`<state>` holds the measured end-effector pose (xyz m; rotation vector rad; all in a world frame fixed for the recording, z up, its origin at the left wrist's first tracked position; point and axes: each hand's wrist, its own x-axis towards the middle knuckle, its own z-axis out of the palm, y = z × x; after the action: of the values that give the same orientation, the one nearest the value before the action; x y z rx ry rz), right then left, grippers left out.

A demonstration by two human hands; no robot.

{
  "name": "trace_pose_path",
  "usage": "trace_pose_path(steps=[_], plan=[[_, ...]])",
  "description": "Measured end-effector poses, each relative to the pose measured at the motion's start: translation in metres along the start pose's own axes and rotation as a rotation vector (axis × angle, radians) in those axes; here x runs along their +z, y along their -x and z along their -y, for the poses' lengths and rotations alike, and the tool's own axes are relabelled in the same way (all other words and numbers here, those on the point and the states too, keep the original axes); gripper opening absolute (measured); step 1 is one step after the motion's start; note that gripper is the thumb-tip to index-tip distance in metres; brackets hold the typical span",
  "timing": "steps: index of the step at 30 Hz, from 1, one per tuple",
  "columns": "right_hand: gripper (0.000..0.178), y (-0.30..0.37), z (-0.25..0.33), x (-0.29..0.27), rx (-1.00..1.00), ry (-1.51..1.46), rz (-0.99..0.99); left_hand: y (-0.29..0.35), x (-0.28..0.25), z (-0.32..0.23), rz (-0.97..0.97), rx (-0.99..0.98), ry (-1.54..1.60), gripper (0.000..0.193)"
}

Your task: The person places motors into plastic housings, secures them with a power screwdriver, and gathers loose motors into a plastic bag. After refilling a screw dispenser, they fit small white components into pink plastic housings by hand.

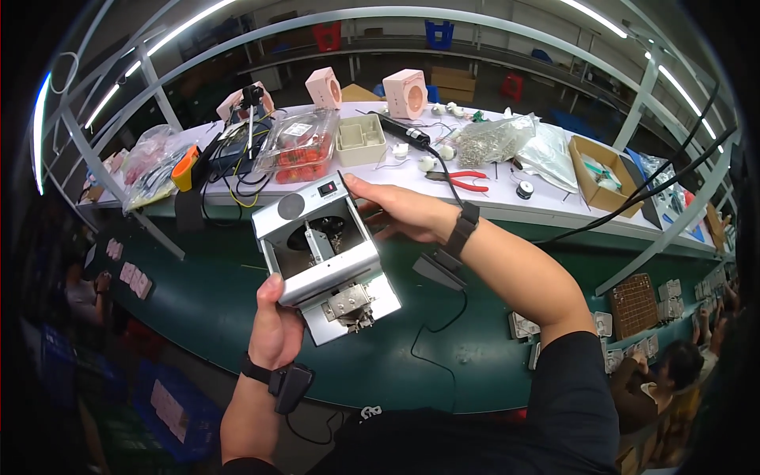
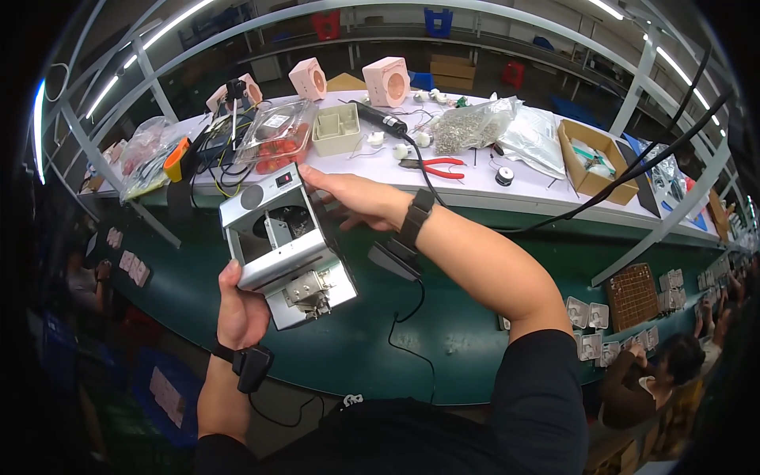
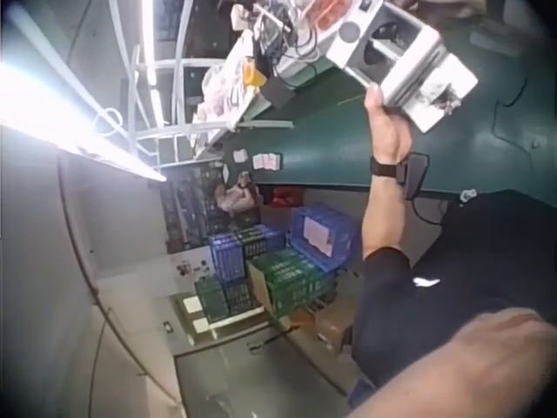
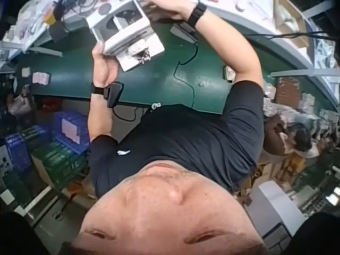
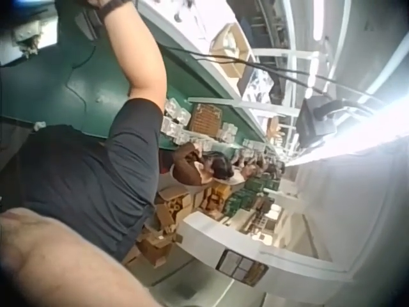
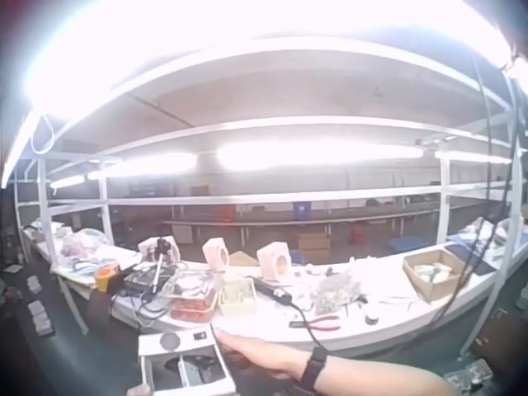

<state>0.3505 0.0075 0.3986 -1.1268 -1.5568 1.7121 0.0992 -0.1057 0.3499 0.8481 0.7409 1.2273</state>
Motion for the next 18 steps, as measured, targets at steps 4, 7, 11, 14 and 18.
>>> trace_pose_path(steps=[4,7,11,14,18], plan=[[0.08,-0.002,0.008,-0.001,0.068,0.076,-0.016,0.003,0.005,0.011,-0.012,0.034,-0.046,0.061],[0.08,0.001,0.009,-0.001,0.086,0.243,-0.021,0.005,0.009,0.022,-0.041,0.073,-0.129,0.062],[0.088,0.005,0.005,0.005,-0.033,0.772,-0.214,0.007,0.01,0.037,0.004,-0.013,-0.093,0.061],[0.079,0.012,0.011,0.019,0.003,0.885,-0.224,0.011,0.004,0.046,-0.016,-0.094,-0.01,0.063],[0.069,-0.012,0.01,-0.005,0.109,0.337,-0.21,0.017,-0.013,0.039,-0.03,-0.105,0.053,0.066]])
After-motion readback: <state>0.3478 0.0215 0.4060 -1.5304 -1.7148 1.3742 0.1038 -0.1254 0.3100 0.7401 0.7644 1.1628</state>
